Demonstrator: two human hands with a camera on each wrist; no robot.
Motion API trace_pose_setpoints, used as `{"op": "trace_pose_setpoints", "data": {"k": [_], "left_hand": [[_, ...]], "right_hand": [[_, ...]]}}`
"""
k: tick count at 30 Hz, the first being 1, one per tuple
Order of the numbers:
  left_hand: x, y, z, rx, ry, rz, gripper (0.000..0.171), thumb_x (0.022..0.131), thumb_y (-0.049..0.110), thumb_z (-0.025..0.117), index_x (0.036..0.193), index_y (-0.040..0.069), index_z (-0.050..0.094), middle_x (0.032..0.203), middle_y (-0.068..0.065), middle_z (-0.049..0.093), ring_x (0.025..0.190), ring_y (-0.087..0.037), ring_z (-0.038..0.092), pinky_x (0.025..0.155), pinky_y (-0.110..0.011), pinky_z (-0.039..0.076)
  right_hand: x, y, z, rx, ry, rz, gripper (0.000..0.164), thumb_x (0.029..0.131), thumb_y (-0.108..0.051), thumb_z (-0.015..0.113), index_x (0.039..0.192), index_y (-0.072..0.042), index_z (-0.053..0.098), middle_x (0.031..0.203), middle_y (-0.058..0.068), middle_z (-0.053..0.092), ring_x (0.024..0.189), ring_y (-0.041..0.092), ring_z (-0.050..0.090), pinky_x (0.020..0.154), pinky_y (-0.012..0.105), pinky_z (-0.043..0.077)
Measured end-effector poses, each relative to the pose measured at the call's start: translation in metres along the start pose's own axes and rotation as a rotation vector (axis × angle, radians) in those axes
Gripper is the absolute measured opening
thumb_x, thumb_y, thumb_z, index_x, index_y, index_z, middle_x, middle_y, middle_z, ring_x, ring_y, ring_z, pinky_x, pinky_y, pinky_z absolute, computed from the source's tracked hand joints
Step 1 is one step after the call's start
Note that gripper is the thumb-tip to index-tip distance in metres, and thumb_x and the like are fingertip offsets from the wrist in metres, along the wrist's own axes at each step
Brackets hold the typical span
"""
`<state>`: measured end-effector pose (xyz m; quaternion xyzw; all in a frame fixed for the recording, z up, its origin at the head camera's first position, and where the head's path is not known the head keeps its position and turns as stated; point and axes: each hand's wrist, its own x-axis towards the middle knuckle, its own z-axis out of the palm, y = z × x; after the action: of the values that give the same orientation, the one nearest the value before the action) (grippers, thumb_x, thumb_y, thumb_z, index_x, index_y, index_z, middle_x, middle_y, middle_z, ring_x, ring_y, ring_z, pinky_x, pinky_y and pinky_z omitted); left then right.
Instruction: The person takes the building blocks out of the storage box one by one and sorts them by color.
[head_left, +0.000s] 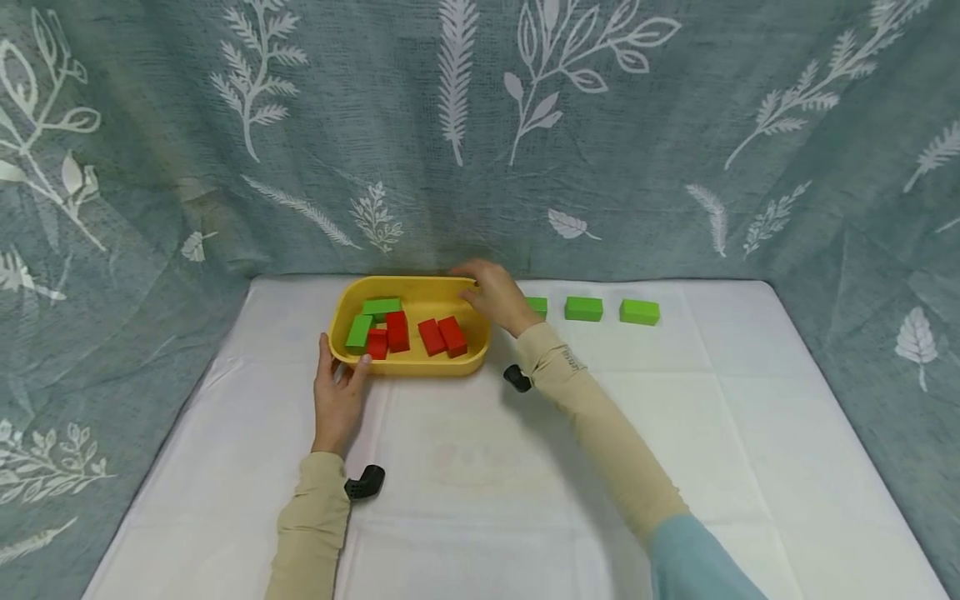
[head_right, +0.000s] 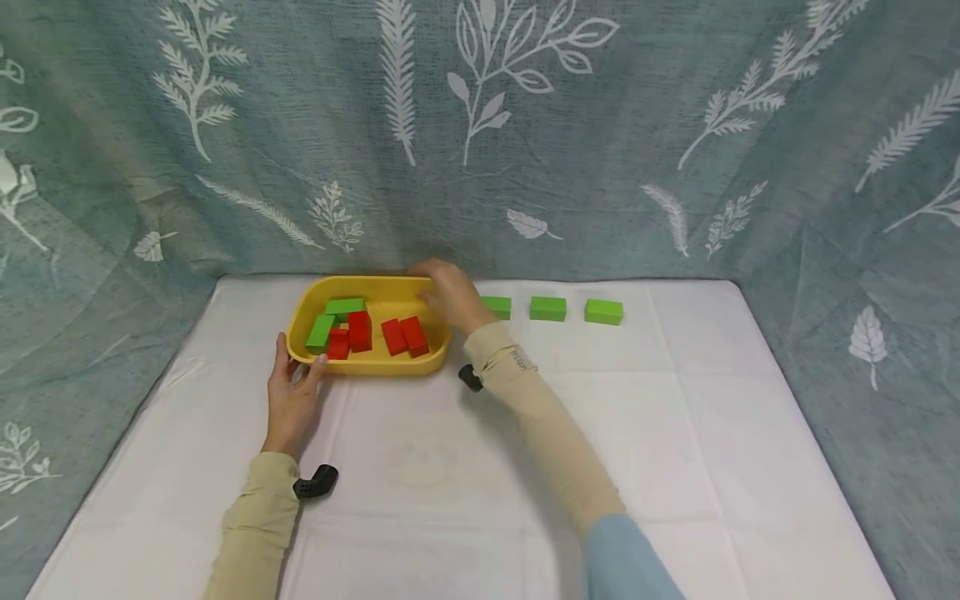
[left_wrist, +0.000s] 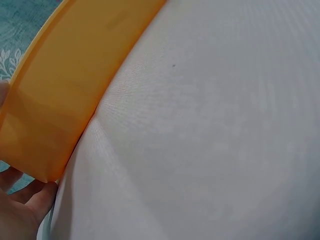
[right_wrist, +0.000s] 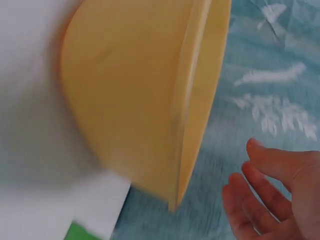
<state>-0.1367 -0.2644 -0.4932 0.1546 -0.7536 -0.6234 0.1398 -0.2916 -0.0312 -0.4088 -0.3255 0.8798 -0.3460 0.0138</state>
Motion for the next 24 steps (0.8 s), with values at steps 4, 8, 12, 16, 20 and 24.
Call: {"op": "trace_pose_setpoints", "data": {"k": [4,8,12,16,20,24], "left_hand": [[0.001,-0.001,-0.002,-0.011,0.007,-0.001,0.086,0.097,0.026,0.062,0.159,0.019,0.002,0.164,-0.004,0.008,0.145,-0.026,0.026,0.116,-0.039,0.031],[0.001,-0.003,-0.005,-0.005,0.011,0.002,0.086,0.097,0.026,0.062,0.159,0.018,0.003,0.164,-0.004,0.008,0.146,-0.026,0.025,0.116,-0.039,0.031],[0.001,-0.002,-0.005,-0.005,0.011,0.016,0.086,0.097,0.025,0.062,0.159,0.016,0.004,0.163,-0.005,0.011,0.146,-0.026,0.025,0.116,-0.039,0.031],[0.001,-0.002,-0.004,-0.038,0.002,0.022,0.087,0.097,0.024,0.063,0.159,0.015,0.004,0.163,-0.006,0.011,0.146,-0.025,0.024,0.116,-0.038,0.031],[0.001,-0.003,-0.003,-0.043,0.0,0.027,0.087,0.096,0.025,0.063,0.159,0.013,0.004,0.163,-0.007,0.012,0.146,-0.026,0.024,0.116,-0.038,0.031],[0.001,-0.003,-0.005,-0.03,0.008,0.045,0.086,0.096,0.023,0.064,0.159,0.013,0.006,0.162,-0.007,0.014,0.145,-0.024,0.025,0.116,-0.038,0.031]], "right_hand": [[0.012,-0.017,0.019,0.013,-0.031,0.018,0.036,0.093,-0.007,0.067,0.128,-0.002,0.063,0.127,0.013,0.062,0.117,0.029,0.058,0.097,0.034,0.052],[0.024,-0.03,0.039,-0.003,-0.078,0.03,0.036,0.093,-0.008,0.067,0.128,-0.003,0.063,0.128,0.011,0.062,0.116,0.026,0.058,0.097,0.031,0.052],[0.036,-0.037,0.058,-0.059,-0.092,0.038,0.035,0.093,-0.009,0.068,0.127,-0.005,0.064,0.126,0.01,0.064,0.113,0.023,0.059,0.097,0.028,0.051],[0.045,-0.04,0.072,-0.128,-0.071,0.044,0.031,0.091,-0.008,0.069,0.123,-0.006,0.068,0.122,0.008,0.067,0.111,0.021,0.062,0.096,0.028,0.051],[0.05,-0.039,0.085,-0.161,-0.062,0.059,0.029,0.092,-0.002,0.065,0.121,-0.006,0.069,0.121,0.009,0.067,0.114,0.022,0.061,0.099,0.029,0.05],[0.056,-0.036,0.095,-0.19,-0.044,0.071,0.029,0.094,0.001,0.061,0.121,-0.005,0.069,0.121,0.009,0.068,0.114,0.023,0.061,0.101,0.03,0.049]]}}
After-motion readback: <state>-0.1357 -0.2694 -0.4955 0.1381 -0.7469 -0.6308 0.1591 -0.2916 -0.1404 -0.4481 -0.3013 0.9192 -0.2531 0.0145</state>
